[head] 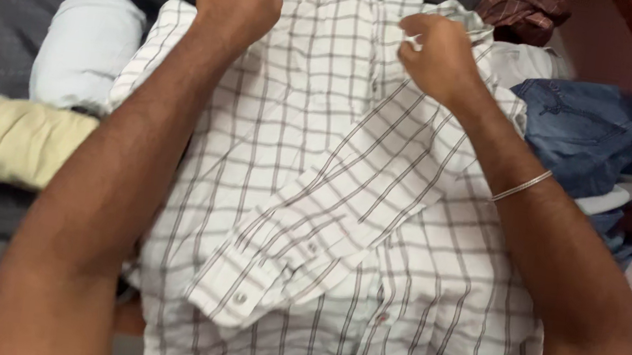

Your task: The person buttons a white checkered shirt from the bottom to the top, then folds the sleeves and adjusts the collar. The shirt is laid on a table next to a suitcase containing folded clothes.

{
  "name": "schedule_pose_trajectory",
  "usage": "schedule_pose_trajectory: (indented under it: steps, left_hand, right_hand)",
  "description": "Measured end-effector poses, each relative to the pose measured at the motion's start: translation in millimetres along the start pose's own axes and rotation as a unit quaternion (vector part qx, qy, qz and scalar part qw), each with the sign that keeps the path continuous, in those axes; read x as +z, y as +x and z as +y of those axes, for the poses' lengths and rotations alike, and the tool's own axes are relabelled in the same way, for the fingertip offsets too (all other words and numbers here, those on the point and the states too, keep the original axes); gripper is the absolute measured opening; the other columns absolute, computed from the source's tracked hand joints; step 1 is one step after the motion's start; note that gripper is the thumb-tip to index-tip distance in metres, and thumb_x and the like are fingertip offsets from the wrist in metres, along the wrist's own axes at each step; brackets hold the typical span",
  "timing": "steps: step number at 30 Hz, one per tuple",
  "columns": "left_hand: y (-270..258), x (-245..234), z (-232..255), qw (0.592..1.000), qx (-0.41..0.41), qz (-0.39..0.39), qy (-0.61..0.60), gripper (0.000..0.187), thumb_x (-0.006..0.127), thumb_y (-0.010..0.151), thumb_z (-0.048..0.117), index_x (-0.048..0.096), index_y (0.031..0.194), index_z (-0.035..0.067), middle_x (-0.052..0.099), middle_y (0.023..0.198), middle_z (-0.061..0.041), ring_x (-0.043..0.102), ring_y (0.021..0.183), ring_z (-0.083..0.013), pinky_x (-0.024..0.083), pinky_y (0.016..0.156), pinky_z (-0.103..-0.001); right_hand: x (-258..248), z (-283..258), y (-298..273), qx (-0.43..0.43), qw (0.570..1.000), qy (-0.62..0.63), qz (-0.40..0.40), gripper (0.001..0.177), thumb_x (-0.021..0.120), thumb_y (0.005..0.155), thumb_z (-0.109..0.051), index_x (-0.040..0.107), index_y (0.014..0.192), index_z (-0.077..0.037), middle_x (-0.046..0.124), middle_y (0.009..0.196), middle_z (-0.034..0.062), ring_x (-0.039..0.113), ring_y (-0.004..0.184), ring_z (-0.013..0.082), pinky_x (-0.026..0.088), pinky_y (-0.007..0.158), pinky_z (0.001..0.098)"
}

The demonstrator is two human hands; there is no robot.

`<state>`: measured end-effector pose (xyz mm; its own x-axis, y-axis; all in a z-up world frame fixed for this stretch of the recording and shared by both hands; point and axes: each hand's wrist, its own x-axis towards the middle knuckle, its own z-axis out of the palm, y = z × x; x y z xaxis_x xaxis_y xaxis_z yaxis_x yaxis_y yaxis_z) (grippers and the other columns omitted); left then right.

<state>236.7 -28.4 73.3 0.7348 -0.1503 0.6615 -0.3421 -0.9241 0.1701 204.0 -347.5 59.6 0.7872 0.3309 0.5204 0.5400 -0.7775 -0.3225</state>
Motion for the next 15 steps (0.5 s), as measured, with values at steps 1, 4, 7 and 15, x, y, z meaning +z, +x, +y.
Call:
schedule_pose_trajectory:
  steps: [1,4,7,15]
  left_hand:
    - [-8.8,-10.3,-2.7,1.000,-0.003,-0.013,0.007,0.022,0.066,0.082,0.010,0.070,0.100,-0.002,0.072,0.094,-0.024,0.069,0.085,-0.0442,0.053,0.072,-0.055]
    - [-42.1,-45.0,-15.8,1.000,0.003,-0.019,-0.013,0.033,0.064,0.082,0.011,0.072,0.113,0.004,0.072,0.099,-0.024,0.068,0.087,-0.0456,0.051,0.074,-0.057]
    - [-82.8,-85.7,-30.8,0.997,-0.044,-0.058,0.007,0.029,0.065,0.090,0.024,0.076,0.112,0.007,0.072,0.101,-0.023,0.068,0.091,-0.0451,0.051,0.080,-0.056]
    - [-217.0,-213.2,-9.8,0.977,-0.168,-0.086,0.101,0.063,0.052,0.108,0.057,0.077,0.099,0.000,0.073,0.086,-0.020,0.069,0.078,-0.0380,0.052,0.074,-0.052]
  right_hand:
    - [3.8,-20.0,-6.2,-0.008,1.000,0.013,-0.014,0.033,0.070,0.093,-0.009,0.070,0.125,0.001,0.072,0.122,0.0206,0.071,0.106,0.0305,0.057,0.092,0.0402]
    - [9.4,-76.1,-22.8,-0.018,0.997,0.037,-0.067,0.035,0.069,0.093,-0.011,0.069,0.125,0.000,0.070,0.125,0.0196,0.071,0.106,0.0305,0.056,0.093,0.0401]
    - [14.2,-124.3,-37.2,-0.012,0.991,0.041,-0.125,0.036,0.069,0.092,-0.014,0.068,0.126,-0.001,0.068,0.127,0.0184,0.071,0.103,0.0308,0.056,0.090,0.0410]
    - [21.7,-177.3,-49.3,-0.076,0.984,0.056,-0.150,0.038,0.070,0.090,-0.015,0.067,0.126,0.000,0.067,0.127,0.0203,0.067,0.113,0.0312,0.053,0.097,0.0407]
